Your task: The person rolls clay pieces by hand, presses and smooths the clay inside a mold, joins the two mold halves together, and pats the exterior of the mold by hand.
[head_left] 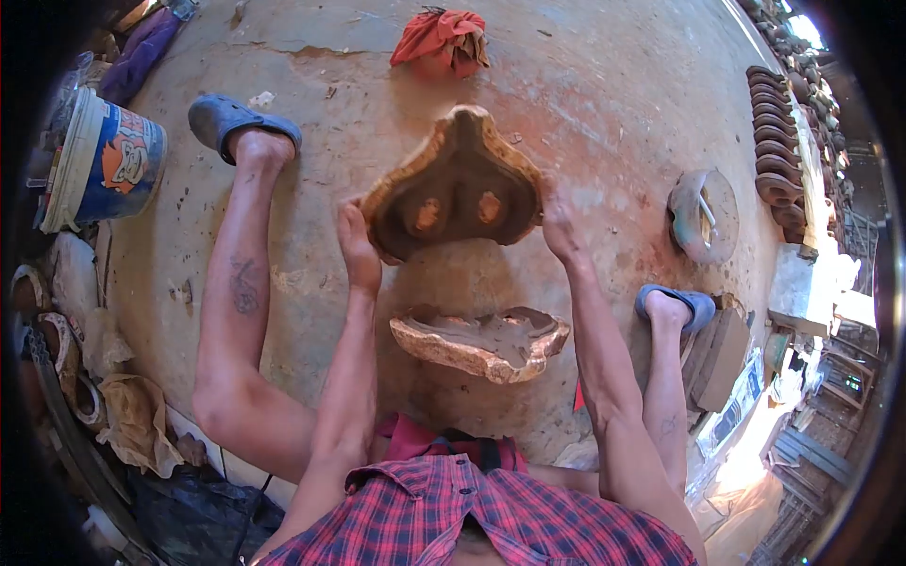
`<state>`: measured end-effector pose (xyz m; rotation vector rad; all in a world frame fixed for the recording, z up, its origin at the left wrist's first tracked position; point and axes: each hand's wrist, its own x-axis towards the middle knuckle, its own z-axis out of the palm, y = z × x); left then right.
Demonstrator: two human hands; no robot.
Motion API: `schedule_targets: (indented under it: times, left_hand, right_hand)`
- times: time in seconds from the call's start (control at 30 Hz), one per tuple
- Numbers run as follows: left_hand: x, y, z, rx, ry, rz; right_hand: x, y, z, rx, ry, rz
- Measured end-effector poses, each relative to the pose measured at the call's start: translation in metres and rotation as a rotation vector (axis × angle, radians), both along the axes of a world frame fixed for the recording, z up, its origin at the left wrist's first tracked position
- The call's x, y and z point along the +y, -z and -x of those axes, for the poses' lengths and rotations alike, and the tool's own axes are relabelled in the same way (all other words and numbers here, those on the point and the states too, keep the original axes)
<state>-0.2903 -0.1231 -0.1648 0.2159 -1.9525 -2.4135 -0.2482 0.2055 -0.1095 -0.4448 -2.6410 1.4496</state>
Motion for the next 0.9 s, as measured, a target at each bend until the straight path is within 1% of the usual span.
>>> schedule_targets:
  times: [0.03, 0.07, 0.13, 0.17, 0.2, 0.27, 0.33, 0.37, 0.47, 0.6, 0.67, 0.8, 0.9]
  left_hand:
    - [0.005, -0.003, -0.012, -0.034, 0.088, -0.15]
    - [0.004, -0.008, -0.02, -0.043, 0.095, -0.151]
    - [0.005, -0.024, -0.028, -0.152, 0.327, -0.225]
    - [-0.001, -0.026, -0.029, -0.141, 0.456, -0.201]
    - [-0.003, -0.028, -0.031, -0.14, 0.455, -0.2]
    - [-0.007, -0.033, -0.032, -0.205, 0.553, -0.171]
    - [-0.011, -0.035, -0.032, -0.226, 0.596, -0.153]
    - [-0.012, -0.035, -0.035, -0.25, 0.629, -0.138]
    - [-0.017, -0.028, -0.046, -0.223, 0.706, -0.073]
    - [-0.015, -0.032, -0.065, -0.175, 0.714, -0.07]
    - [-0.016, -0.033, -0.071, -0.224, 0.737, -0.042]
    - [-0.015, -0.041, -0.08, -0.231, 0.779, -0.081]
    - [-0.016, -0.043, -0.087, -0.197, 0.767, -0.04]
  right_hand:
    - [0.006, -0.009, -0.012, -0.066, -0.016, 0.208]
    - [0.009, -0.01, -0.024, -0.073, -0.007, 0.207]
    - [0.018, -0.006, -0.047, -0.093, -0.03, 0.321]
    - [0.024, -0.002, -0.058, -0.099, -0.038, 0.358]
    - [0.037, 0.02, -0.072, -0.197, -0.046, 0.4]
    - [0.034, 0.025, -0.091, -0.291, -0.048, 0.45]
    - [0.014, 0.001, -0.103, -0.112, -0.118, 0.624]
    - [0.016, 0.004, -0.109, -0.112, -0.144, 0.651]
    - [0.015, 0.009, -0.131, -0.101, -0.141, 0.667]
    - [0.017, 0.001, -0.154, -0.091, -0.075, 0.719]
    - [0.018, -0.004, -0.159, -0.101, -0.102, 0.759]
    - [0.017, 0.001, -0.17, -0.083, -0.069, 0.764]
    - [0.015, 0.007, -0.178, -0.055, -0.058, 0.737]
